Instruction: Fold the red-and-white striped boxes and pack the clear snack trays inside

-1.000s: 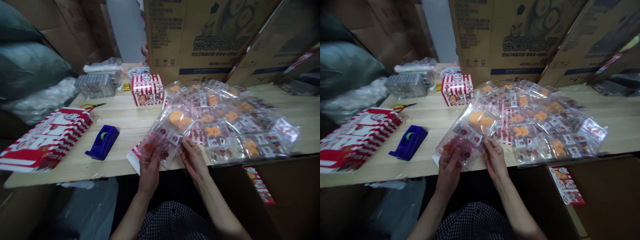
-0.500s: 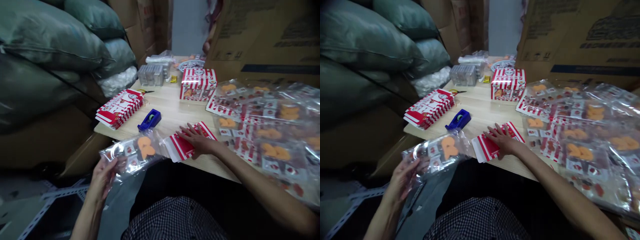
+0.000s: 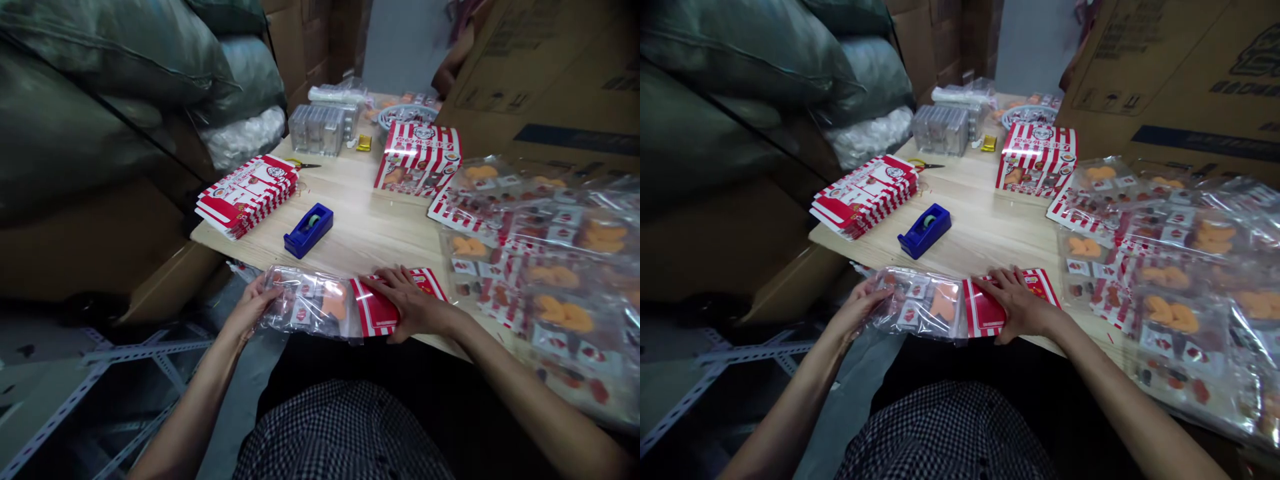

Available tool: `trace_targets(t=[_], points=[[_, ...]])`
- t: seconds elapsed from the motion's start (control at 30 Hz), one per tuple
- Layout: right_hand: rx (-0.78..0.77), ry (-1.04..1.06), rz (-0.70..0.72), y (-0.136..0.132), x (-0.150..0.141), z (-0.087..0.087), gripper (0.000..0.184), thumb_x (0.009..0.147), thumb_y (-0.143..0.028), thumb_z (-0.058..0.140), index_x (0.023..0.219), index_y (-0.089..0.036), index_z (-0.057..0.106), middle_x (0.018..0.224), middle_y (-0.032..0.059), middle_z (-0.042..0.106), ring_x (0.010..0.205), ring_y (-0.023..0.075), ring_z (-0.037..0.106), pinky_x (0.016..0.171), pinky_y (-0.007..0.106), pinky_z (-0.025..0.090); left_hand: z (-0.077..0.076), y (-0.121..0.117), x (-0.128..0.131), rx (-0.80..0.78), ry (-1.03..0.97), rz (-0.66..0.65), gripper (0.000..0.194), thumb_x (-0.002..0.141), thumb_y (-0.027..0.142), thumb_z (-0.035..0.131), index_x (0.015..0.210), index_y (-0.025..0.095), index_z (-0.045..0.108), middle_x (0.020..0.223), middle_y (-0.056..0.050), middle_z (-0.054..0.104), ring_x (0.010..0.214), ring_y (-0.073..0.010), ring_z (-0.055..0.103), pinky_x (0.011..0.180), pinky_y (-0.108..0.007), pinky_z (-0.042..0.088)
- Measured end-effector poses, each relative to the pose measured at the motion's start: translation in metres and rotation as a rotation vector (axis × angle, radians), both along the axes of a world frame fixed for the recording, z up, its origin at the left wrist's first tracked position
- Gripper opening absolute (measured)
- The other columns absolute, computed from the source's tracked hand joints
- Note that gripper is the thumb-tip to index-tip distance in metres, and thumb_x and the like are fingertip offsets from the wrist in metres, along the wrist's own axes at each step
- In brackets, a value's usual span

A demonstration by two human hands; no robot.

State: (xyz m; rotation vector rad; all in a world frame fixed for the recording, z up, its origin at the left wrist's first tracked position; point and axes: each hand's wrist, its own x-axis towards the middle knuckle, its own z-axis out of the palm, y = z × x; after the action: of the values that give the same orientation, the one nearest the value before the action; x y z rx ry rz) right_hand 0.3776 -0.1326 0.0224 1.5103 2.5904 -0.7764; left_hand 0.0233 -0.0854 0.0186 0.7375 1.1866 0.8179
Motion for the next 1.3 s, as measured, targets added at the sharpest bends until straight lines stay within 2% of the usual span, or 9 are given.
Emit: trace_targets(t=[0.2,0.37,0.47,0.57,0.7,0.83,0.93,1.13,1.3], points=[[0.141,0.044,-0.110,-0.016,-0.010,-0.009,0.121,0.058,-0.055,0.085,0.159,-0.020,0.029,0.149,0.0216,0.036,0.143,0.0427,0.029,0.121,0.061,0.012,-0.009,-0.008,0.021,0.074,-0.004,0.137,0.054,0.066,0.022,0.083,0.114,0.015,0.059,0.076,0.000,0.073,0.058,-0.0162,0.071,0.059,-0.026,0.060],[0.188,0.029,-0.162,-0.023,-0.026,-0.008,0.118,0.057,-0.049,0.086,0.158,-0.019,0.031,0.147,0.0222,0.039,0.140,0.0443,0.032,0.120,0.062,0.018,-0.015,-0.024,0.051,0.157,0.033,0.037,0.060,0.077,0.031,0.078,0.130,0.020,0.054,0.095,-0.005,0.075,0.069,-0.0193,0.073,0.060,-0.029,0.059],[0.195,0.016,-0.160,-0.026,-0.033,-0.007,0.118,0.056,-0.047,0.087,0.156,-0.016,0.035,0.146,0.0248,0.038,0.139,0.0450,0.033,0.120,0.062,0.018,-0.017,-0.029,0.070,0.216,0.152,-0.036,0.062,0.080,0.034,0.077,0.136,0.022,0.055,0.108,-0.011,0.074,0.091,-0.0252,0.074,0.076,-0.036,0.061],[0.211,0.022,-0.177,-0.028,-0.031,-0.009,0.115,0.057,-0.046,0.086,0.156,-0.014,0.036,0.145,0.0256,0.036,0.140,0.0451,0.032,0.121,0.061,0.016,-0.016,-0.027,0.073,0.301,0.277,-0.016,0.064,0.076,0.033,0.080,0.135,0.020,0.059,0.120,-0.012,0.072,0.111,-0.0281,0.069,0.095,-0.038,0.055],[0.231,0.059,-0.225,-0.031,-0.027,-0.008,0.116,0.060,-0.048,0.085,0.158,-0.017,0.031,0.147,0.0230,0.034,0.141,0.0445,0.031,0.122,0.062,0.014,-0.002,-0.023,0.058,0.335,0.244,0.000,0.068,0.083,0.041,0.074,0.143,0.016,0.052,0.118,-0.012,0.073,0.099,-0.0251,0.073,0.088,-0.036,0.057],[0.292,0.117,-0.282,-0.036,-0.040,0.001,0.117,0.062,-0.048,0.084,0.159,-0.023,0.023,0.148,0.0205,0.031,0.142,0.0448,0.029,0.122,0.063,0.012,0.027,-0.031,0.057,0.399,0.313,0.022,0.048,0.086,0.041,0.070,0.126,0.013,0.068,0.110,-0.011,0.077,0.092,-0.0237,0.073,0.086,-0.033,0.057],[0.355,0.188,-0.344,-0.042,-0.059,0.012,0.123,0.062,-0.047,0.085,0.160,-0.031,0.013,0.146,0.0179,0.030,0.140,0.0456,0.030,0.120,0.066,0.017,0.047,-0.041,0.069,0.504,0.381,0.004,0.035,0.088,0.036,0.069,0.117,0.018,0.075,0.113,-0.008,0.077,0.100,-0.0254,0.071,0.094,-0.035,0.054],[0.427,0.303,-0.499,-0.057,-0.083,0.026,0.123,0.062,-0.038,0.084,0.159,-0.040,0.008,0.144,0.0142,0.030,0.135,0.0445,0.035,0.114,0.068,0.028,0.061,-0.050,0.086,0.885,0.597,-0.252,0.033,0.097,0.027,0.057,0.127,0.026,0.070,0.119,-0.007,0.074,0.118,-0.0272,0.058,0.107,-0.047,0.041],[0.477,0.383,-0.661,-0.071,-0.086,0.018,0.123,0.060,-0.039,0.085,0.158,-0.041,0.011,0.141,0.0136,0.031,0.130,0.0447,0.040,0.107,0.066,0.038,0.064,-0.047,0.089,1.012,0.611,-0.465,0.038,0.101,0.030,0.051,0.137,0.027,0.062,0.130,-0.007,0.070,0.128,-0.0276,0.050,0.111,-0.052,0.035]])
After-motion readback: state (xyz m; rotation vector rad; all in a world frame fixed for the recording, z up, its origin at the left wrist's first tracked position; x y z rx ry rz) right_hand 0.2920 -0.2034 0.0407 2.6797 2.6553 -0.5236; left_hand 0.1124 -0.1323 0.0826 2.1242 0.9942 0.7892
